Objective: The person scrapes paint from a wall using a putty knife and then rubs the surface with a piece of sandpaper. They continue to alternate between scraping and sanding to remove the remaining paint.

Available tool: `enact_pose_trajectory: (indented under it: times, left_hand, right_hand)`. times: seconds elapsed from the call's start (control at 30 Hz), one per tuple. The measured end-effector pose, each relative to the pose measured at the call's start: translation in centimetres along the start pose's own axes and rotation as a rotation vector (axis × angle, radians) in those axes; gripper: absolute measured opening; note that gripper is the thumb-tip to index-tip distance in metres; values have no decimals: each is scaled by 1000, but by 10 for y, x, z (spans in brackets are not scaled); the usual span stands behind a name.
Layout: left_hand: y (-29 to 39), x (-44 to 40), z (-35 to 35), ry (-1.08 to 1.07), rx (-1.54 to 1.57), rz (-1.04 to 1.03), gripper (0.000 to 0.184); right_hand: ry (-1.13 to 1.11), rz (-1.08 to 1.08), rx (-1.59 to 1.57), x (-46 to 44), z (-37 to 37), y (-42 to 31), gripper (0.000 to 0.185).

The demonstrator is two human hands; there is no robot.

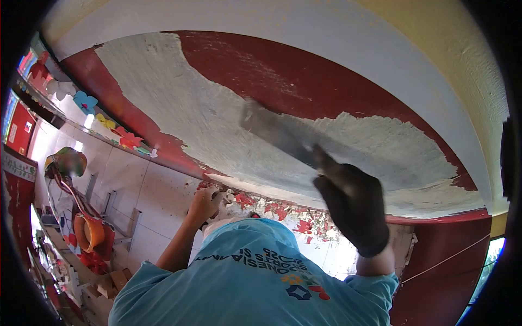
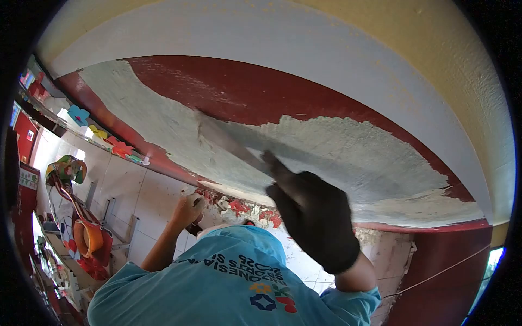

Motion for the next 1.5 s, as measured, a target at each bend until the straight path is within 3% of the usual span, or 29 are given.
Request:
enact_pose_trajectory:
  times: [0.17,0.4,0.5,0.6,0.7,0.77,0.83,0.87,1.0,1.1,1.17,1.23,1.3,1.37,1.43,1.5]
  left_hand:
    - [-11,4,17,-7,82,100,23]
    - [-33,18,35,-101,144,220,20]
    - [-42,18,35,-31,101,93,18]
    - [-40,12,29,-2,27,9,16]
    - [-21,5,16,-128,81,176,14]
    - [-6,-4,3,-117,-39,-12,14]
    - [6,-9,-8,-90,-14,-68,15]
    - [16,-11,-12,-65,11,-124,17]
    - [38,-11,-28,-123,-18,-152,15]
    - [42,-6,-28,-92,-31,-177,16]
    - [31,-2,-28,-203,29,31,16]
    - [22,-1,-21,-113,-6,-59,16]
    - [17,2,-11,-31,-49,-154,17]
    - [7,5,-5,-115,-23,12,15]
    - [5,7,3,-135,-25,49,14]
    - [-2,9,9,-147,-23,90,14]
  right_hand:
    - [-28,150,-90,-33,-72,-30,44]
    - [-273,48,-208,-12,-115,-4,40]
    - [-280,-46,-232,10,-102,16,40]
    - [-124,-200,-424,35,-78,34,38]
    - [-23,-214,-318,61,-53,40,38]
    - [-12,-238,-284,75,-38,43,38]
    - [77,-348,-277,93,-21,59,37]
    - [113,-295,-149,95,-9,57,35]
    - [276,-333,-264,109,11,73,35]
    - [273,-321,-299,101,9,75,35]
    - [267,-342,-352,93,6,74,35]
    - [267,-368,-411,82,-2,74,35]
    - [282,-143,-425,61,-6,54,37]
    - [208,-94,-396,42,-15,41,41]
    - [152,50,-333,23,-21,16,38]
    - [43,72,-491,15,-41,8,40]
Point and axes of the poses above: each hand's wrist, its own x-axis away from the middle knuckle, its own z-axis out of the back of the hand, y = z × x, the point moved 9 cm from there along -x, towards the middle knuckle, and after that the axes turned 6 degrees about -y, right-handed, at the moved point
